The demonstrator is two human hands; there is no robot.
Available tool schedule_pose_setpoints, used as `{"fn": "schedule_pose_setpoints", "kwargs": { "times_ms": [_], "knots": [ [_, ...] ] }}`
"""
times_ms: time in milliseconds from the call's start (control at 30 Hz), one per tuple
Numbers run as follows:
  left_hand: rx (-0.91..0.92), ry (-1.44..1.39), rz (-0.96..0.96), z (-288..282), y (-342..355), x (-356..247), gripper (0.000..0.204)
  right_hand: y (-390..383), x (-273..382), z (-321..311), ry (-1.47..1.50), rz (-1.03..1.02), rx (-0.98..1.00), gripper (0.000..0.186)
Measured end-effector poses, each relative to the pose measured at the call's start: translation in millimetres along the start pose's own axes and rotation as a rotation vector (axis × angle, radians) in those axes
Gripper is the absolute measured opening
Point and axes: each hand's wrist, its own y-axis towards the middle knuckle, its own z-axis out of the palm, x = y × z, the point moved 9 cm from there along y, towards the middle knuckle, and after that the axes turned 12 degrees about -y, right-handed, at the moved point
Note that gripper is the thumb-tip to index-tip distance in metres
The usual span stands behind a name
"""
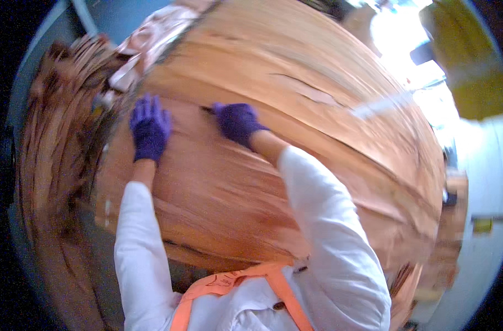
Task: The person tapes and cuts large sheets of wood veneer over a curved form, using a utility knife to trim edges and applying adhesive tape to join pieces.
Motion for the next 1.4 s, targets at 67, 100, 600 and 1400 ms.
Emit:
{"fn": "schedule_pose_setpoints", "kwargs": {
  "times_ms": [67,100,600,1400],
  "knots": [
    [0.062,-0.159,0.108,9.6,-0.5,-21.5,0.037,3.9,1.5,4.5,0.052,0.061,-0.027,0.024],
    [0.044,-0.285,0.190,8.8,-1.6,-39.2,0.037,12.5,4.5,9.5,-0.056,0.113,-0.020,0.026],
    [0.352,0.020,0.121,36.2,-28.0,-78.0,0.054,-25.5,-23.0,34.3,0.086,0.225,0.036,0.023],
    [0.434,0.060,0.150,48.5,-20.7,-46.4,0.055,-351.9,-285.9,123.7,-0.083,0.391,0.162,0.023]
  ]
}}
